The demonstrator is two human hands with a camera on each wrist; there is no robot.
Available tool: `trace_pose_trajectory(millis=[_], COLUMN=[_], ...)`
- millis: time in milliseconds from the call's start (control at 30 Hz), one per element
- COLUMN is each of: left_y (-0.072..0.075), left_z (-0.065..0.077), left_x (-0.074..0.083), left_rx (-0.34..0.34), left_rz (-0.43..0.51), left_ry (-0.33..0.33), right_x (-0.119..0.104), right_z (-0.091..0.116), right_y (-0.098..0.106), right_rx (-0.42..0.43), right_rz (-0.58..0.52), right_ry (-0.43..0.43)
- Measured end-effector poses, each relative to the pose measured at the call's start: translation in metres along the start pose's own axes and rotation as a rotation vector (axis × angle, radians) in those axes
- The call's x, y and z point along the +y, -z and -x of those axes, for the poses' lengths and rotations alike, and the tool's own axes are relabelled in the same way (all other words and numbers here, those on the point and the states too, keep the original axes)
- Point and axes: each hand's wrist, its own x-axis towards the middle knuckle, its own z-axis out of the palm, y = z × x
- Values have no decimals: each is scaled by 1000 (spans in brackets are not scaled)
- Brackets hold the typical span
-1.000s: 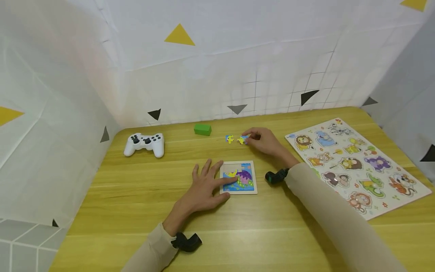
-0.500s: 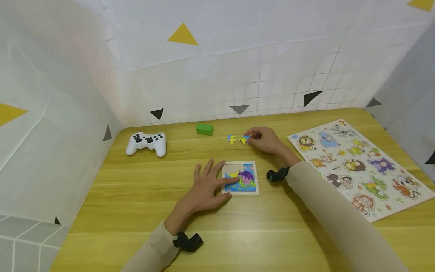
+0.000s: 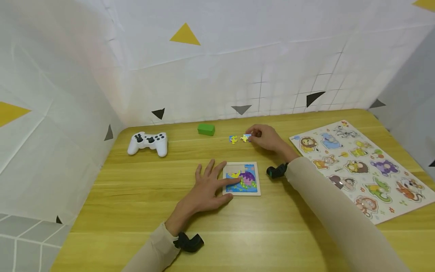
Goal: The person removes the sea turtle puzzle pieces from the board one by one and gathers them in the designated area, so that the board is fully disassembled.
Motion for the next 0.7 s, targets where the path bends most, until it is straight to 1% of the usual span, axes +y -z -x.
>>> trace_pose_trajectory(millis=[133, 367, 567, 700], left_y=[0, 0, -1, -1], left_z=[0, 0, 0, -1], left_x=[0, 0, -1, -1], left_rx=[-2, 4, -7, -9], left_rz=[4, 5, 4, 6], left_ry=[1, -4, 6, 6], right_x=[1, 0, 1, 3], right_z=[-2, -4, -5, -4], right_y=[1, 1, 1, 2], right_rx=[-10, 1, 7, -11], right_rz=[14, 49, 46, 28], right_ry=[2, 21, 41, 55])
